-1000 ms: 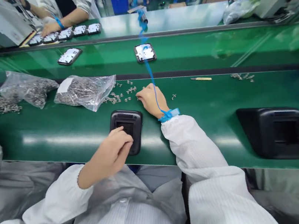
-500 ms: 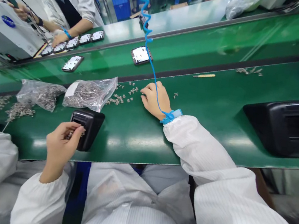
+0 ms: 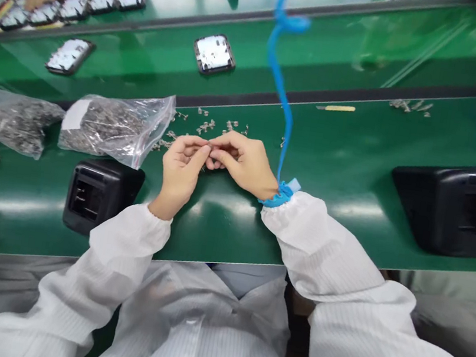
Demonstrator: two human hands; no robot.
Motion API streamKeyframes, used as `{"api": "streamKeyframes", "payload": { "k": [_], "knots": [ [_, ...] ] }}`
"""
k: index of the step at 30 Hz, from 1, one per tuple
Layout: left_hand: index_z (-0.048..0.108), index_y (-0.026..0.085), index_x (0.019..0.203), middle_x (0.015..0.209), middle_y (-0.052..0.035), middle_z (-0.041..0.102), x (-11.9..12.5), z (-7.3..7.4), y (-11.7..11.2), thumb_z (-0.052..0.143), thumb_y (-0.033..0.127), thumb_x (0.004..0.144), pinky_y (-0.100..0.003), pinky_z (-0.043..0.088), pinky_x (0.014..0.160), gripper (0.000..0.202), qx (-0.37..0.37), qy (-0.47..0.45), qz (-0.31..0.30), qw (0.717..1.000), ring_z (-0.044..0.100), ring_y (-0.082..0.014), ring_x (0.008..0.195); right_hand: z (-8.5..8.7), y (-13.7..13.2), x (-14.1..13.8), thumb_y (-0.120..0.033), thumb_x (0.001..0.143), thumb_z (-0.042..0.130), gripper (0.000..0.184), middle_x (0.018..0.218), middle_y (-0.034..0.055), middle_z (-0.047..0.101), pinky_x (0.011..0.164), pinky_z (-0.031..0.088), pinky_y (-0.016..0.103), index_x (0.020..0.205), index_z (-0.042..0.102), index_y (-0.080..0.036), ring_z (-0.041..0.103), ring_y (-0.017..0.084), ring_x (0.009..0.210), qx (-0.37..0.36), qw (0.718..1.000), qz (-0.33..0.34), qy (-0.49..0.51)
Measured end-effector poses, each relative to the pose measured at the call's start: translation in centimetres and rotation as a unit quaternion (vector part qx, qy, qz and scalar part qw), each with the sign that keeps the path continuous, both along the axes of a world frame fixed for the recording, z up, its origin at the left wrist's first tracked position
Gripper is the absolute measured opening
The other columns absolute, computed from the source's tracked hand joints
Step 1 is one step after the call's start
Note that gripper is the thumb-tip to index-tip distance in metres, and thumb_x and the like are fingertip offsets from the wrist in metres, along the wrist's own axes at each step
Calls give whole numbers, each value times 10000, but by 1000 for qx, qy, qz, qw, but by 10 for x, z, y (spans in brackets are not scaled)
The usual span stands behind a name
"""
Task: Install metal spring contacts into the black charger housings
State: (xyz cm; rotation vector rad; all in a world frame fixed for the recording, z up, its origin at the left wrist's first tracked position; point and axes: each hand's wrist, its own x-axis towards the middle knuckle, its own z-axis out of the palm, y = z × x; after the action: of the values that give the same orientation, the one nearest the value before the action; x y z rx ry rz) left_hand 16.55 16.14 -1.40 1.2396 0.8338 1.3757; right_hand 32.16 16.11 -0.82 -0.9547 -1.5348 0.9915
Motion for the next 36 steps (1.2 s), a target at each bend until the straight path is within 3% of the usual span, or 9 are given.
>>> {"api": "streamKeyframes", "payload": {
  "k": [4, 9, 13, 21, 27, 36],
  "knots": [
    [607, 207, 1016, 930, -2, 678, -6, -2, 3, 743, 384, 915, -237, 577, 713, 245, -30, -8, 17, 999, 651, -75, 693, 2, -2, -1, -422, 868, 805, 242, 819, 11, 732, 634, 633, 295, 952, 744, -203, 705, 148, 643, -11, 998, -57, -11],
    [581, 209, 953, 896, 4, 632, -8, 2, 6, 733, 305, 896, -242, 580, 748, 188, -92, 4, -4, 996, 653, -85, 747, 6, 0, 0, -461, 813, 866, 285, 782, 8, 708, 574, 625, 293, 840, 723, -216, 690, 148, 606, -34, 994, -102, 28],
    [600, 201, 946, 949, -4, 663, -7, 3, 4, 757, 186, 823, -240, 596, 783, 200, -86, 14, -16, 996, 690, -100, 827, 5, 5, 3, -531, 787, 878, 373, 753, 3, 706, 537, 608, 280, 829, 688, -212, 674, 137, 578, -46, 990, -109, 71],
    [674, 176, 879, 912, -9, 666, -8, -3, 3, 695, 154, 879, -218, 576, 703, 31, 43, 170, 68, 982, 703, -99, 757, 7, 3, 5, -646, 783, 834, 465, 672, -19, 671, 461, 544, 270, 793, 625, -231, 610, 119, 491, -57, 991, -114, 51],
    [709, 198, 825, 830, -2, 681, -13, 0, 4, 698, 141, 891, -238, 532, 674, 87, 156, 282, 138, 937, 634, -111, 743, 10, 2, 7, -649, 783, 833, 456, 642, -24, 643, 438, 494, 274, 783, 641, -235, 555, 109, 464, -58, 995, -71, 28],
    [703, 184, 900, 890, -16, 678, -12, 0, -3, 639, 128, 946, -239, 519, 765, 96, 242, 350, 126, 896, 640, -122, 841, 2, -5, 3, -467, 819, 859, 324, 685, -34, 669, 485, 529, 284, 797, 630, -238, 635, 138, 526, -29, 995, -78, -51]
  ]
}}
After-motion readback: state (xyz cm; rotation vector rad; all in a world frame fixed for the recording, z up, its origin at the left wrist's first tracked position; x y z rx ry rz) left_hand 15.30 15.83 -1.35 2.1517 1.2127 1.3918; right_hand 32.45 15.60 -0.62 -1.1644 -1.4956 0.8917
